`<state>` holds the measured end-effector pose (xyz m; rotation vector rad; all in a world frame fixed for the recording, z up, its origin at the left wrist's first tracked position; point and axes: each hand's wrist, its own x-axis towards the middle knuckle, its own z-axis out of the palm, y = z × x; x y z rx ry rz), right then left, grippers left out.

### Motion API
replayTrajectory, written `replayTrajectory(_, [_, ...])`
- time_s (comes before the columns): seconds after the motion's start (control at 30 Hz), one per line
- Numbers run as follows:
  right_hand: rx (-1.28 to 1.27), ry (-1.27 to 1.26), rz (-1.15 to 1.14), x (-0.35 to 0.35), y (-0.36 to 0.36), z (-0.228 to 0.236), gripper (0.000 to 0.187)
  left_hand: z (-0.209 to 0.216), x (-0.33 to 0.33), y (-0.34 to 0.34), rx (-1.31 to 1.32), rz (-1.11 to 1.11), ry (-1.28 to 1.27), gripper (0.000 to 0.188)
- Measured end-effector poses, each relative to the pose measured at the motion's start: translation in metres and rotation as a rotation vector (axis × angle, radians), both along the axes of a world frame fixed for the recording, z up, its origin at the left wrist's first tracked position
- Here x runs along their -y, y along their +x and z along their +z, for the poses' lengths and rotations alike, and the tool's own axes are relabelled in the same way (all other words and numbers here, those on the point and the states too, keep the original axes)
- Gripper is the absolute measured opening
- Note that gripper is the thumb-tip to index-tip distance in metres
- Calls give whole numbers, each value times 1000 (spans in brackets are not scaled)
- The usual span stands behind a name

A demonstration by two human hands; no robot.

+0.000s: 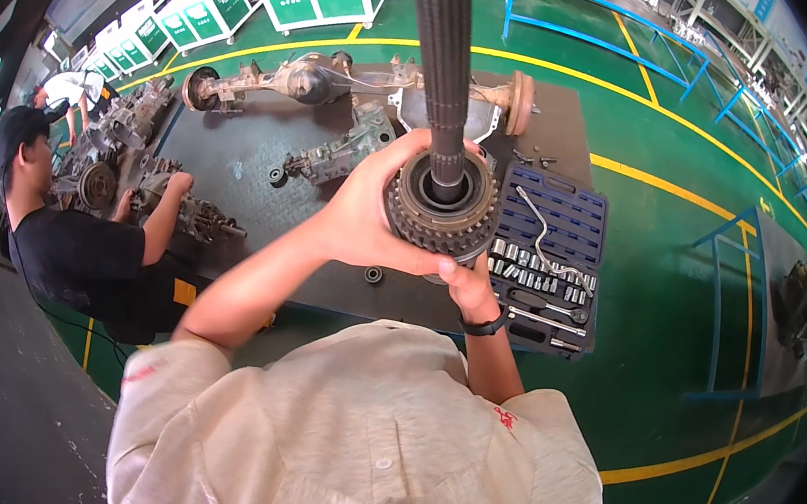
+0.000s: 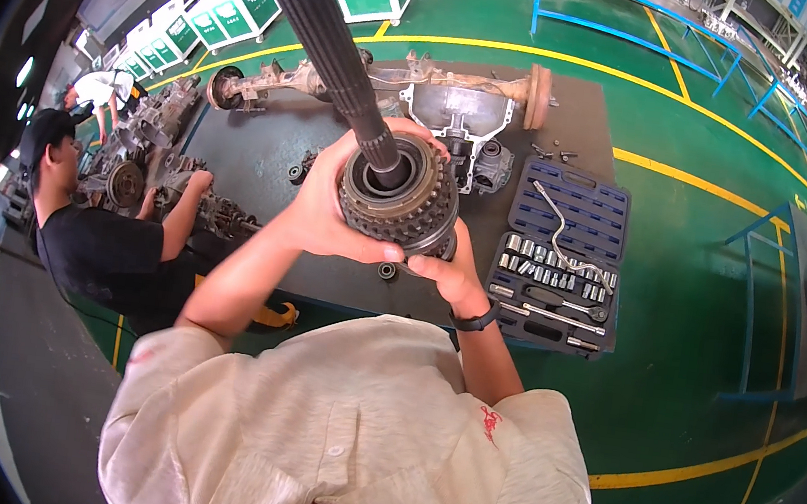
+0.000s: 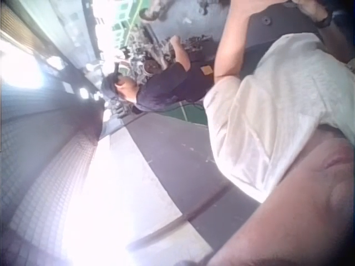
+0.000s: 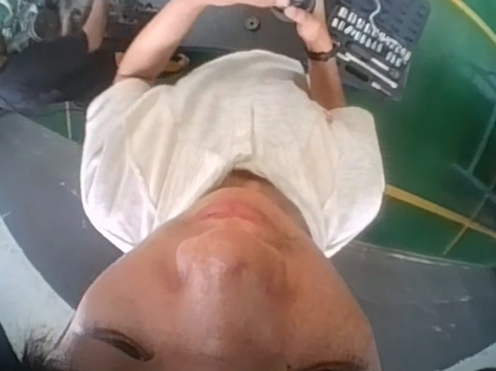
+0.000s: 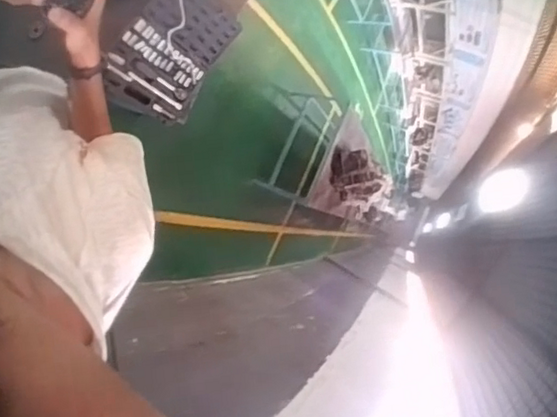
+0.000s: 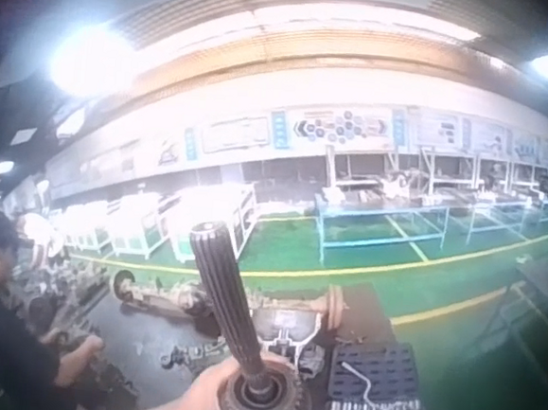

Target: Disassemble a manual gearbox main shaft assembly by removing gears and bearings.

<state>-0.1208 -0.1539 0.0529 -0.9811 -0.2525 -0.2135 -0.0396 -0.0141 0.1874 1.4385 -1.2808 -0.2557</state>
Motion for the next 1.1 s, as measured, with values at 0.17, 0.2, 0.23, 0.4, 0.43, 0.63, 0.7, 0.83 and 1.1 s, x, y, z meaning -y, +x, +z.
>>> replayTrajectory(0.17, [25,-21,18,4,11,-10,89,-9,14,5,-130,-5,-248,84])
replayTrajectory(0.2, [21,-23,17,4,10,-10,87,-5,13,5,-150,-4,-253,81])
replayTrajectory(0.23, [20,-27,10,6,9,-9,87,3,14,5,-152,-11,-256,81])
replayTrajectory(0.4, [7,-60,24,4,15,-8,88,53,6,13,-28,63,-339,82])
replayTrajectory(0.43, [14,-80,14,4,17,-8,89,65,2,15,20,82,-329,82])
replayTrajectory(0.63, [9,-64,66,3,30,-16,90,128,-21,25,226,214,-144,87])
replayTrajectory(0.7, [30,-65,86,-1,33,-14,90,141,-25,30,193,102,-165,87])
replayTrajectory(0.83, [-4,-10,91,-7,36,-20,87,159,-29,30,130,109,-262,77])
replayTrajectory(1.1, [9,51,195,-12,35,-48,94,173,-67,39,172,239,-308,78])
